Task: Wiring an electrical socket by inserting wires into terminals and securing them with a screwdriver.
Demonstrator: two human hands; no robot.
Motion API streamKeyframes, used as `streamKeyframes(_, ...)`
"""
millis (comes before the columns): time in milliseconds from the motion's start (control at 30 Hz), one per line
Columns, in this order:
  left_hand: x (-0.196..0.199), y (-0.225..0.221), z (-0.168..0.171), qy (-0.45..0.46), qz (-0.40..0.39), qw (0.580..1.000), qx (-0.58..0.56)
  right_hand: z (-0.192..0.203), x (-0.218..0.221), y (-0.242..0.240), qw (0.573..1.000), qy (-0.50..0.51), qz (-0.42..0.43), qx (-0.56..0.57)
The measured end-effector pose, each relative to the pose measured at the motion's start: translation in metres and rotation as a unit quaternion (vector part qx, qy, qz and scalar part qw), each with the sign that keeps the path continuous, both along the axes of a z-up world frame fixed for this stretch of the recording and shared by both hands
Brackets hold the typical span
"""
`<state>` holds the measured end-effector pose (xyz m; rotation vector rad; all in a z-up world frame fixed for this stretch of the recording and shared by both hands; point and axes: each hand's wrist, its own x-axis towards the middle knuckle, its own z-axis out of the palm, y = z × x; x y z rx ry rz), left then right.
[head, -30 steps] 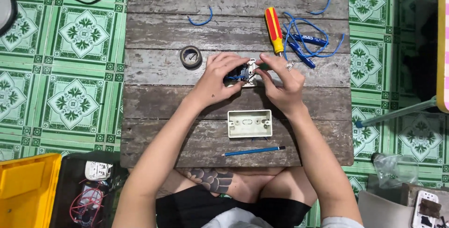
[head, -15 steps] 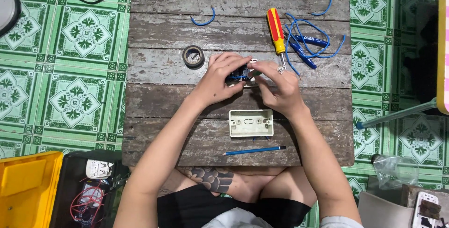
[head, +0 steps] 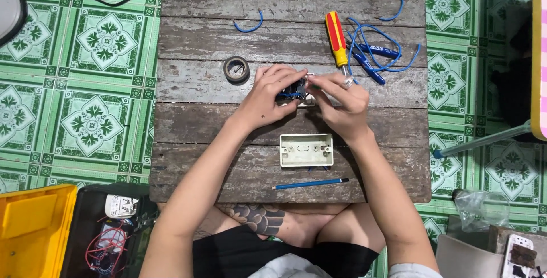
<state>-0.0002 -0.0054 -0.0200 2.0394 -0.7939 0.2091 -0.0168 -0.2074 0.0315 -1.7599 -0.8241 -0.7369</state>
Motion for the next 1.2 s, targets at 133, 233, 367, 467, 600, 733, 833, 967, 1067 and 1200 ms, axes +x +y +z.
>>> streamKeyframes(133, 0.000, 0.000, -0.004, -0.004, 0.003, 1.000, 0.004, -0.004, 0.004, -0.004, 1.000, -0.002, -0.009, 0.003)
streamKeyframes(233, -0.001, 0.000, 0.000, -0.001, 0.000, 1.000, 0.001, 0.007, -0.003, 0.005, 1.000, -0.008, 0.005, 0.014)
streamKeyframes(367, -0.001, 0.001, -0.002, -0.009, 0.000, 1.000, 0.006, 0.000, -0.002, 0.002, 1.000, -0.014, -0.003, 0.015)
streamKeyframes(467, 0.000, 0.000, -0.001, -0.012, 0.002, 1.000, 0.004, -0.003, 0.000, 0.000, 1.000, -0.023, -0.017, -0.002)
streamKeyframes(600, 0.001, -0.001, -0.005, -0.012, 0.004, 1.000, 0.008, 0.000, 0.000, 0.005, 1.000, -0.013, 0.004, 0.014)
streamKeyframes(733, -0.001, 0.000, 0.000, -0.013, 0.005, 1.000, 0.009, -0.001, 0.001, -0.001, 1.000, -0.004, -0.012, 0.012)
streamKeyframes(833, 0.000, 0.000, -0.001, -0.015, 0.004, 1.000, 0.012, -0.006, 0.002, -0.003, 1.000, -0.009, -0.009, 0.015)
streamKeyframes(967, 0.000, -0.001, -0.004, -0.014, 0.006, 1.000, 0.010, 0.005, 0.001, 0.007, 0.999, -0.030, -0.005, 0.022)
streamKeyframes(1067, 0.000, 0.000, 0.000, -0.013, 0.004, 1.000, 0.010, 0.002, 0.001, 0.005, 1.000, -0.009, 0.003, 0.018)
streamKeyframes(1200, 0.001, 0.000, -0.001, -0.011, 0.000, 1.000, 0.006, -0.005, 0.002, 0.004, 1.000, -0.023, -0.003, -0.003)
